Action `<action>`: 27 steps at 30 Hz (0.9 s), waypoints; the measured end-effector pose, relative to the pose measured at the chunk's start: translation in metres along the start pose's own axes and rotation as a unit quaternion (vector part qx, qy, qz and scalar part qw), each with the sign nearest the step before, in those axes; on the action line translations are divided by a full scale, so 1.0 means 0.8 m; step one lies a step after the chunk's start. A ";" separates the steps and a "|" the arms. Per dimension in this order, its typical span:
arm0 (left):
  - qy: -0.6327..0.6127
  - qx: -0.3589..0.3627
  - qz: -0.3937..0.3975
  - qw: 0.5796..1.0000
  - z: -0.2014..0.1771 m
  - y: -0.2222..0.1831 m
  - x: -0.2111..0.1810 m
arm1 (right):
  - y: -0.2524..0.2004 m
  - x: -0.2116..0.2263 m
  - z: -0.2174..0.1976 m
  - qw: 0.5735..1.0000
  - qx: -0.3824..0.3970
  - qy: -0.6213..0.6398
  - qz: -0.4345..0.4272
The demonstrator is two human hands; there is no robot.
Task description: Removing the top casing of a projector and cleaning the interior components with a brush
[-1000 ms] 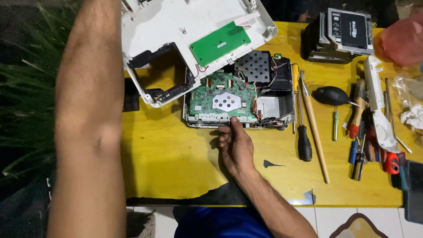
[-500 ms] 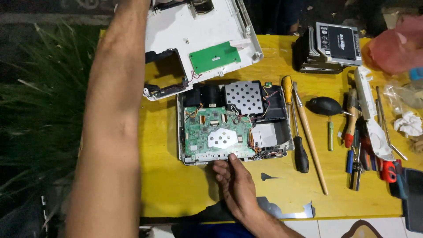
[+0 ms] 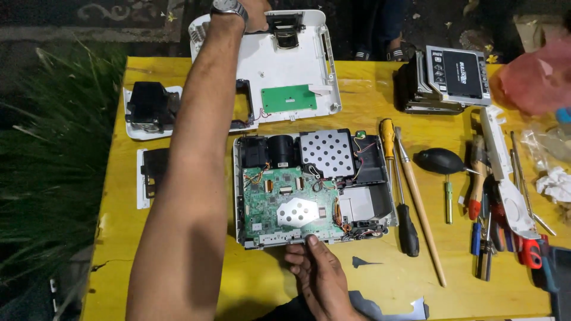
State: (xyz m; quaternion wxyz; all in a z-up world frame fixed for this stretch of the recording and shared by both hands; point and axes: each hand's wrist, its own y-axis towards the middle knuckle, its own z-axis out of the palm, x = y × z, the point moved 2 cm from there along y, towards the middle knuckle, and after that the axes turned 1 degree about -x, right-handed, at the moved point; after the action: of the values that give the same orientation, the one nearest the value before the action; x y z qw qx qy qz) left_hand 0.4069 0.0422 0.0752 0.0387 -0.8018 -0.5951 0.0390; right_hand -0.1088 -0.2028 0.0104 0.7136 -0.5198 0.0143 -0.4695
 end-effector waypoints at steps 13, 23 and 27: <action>-0.073 0.036 -0.005 0.997 0.064 0.037 0.009 | 0.015 -0.006 -0.014 0.999 -0.004 0.031 0.018; -0.196 -0.154 -0.013 0.968 0.012 -0.084 -0.006 | 0.005 0.004 -0.021 0.997 0.068 0.009 0.015; -0.220 -0.357 0.069 0.905 -0.020 -0.203 -0.050 | -0.004 0.012 -0.036 0.992 0.122 0.002 0.019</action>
State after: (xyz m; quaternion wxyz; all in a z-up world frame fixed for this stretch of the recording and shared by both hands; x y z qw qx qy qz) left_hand 0.2423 0.0505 0.1094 -0.3848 -0.7718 -0.5062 0.0022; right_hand -0.1204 -0.2301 0.0044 0.7803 -0.4280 -0.0320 -0.4549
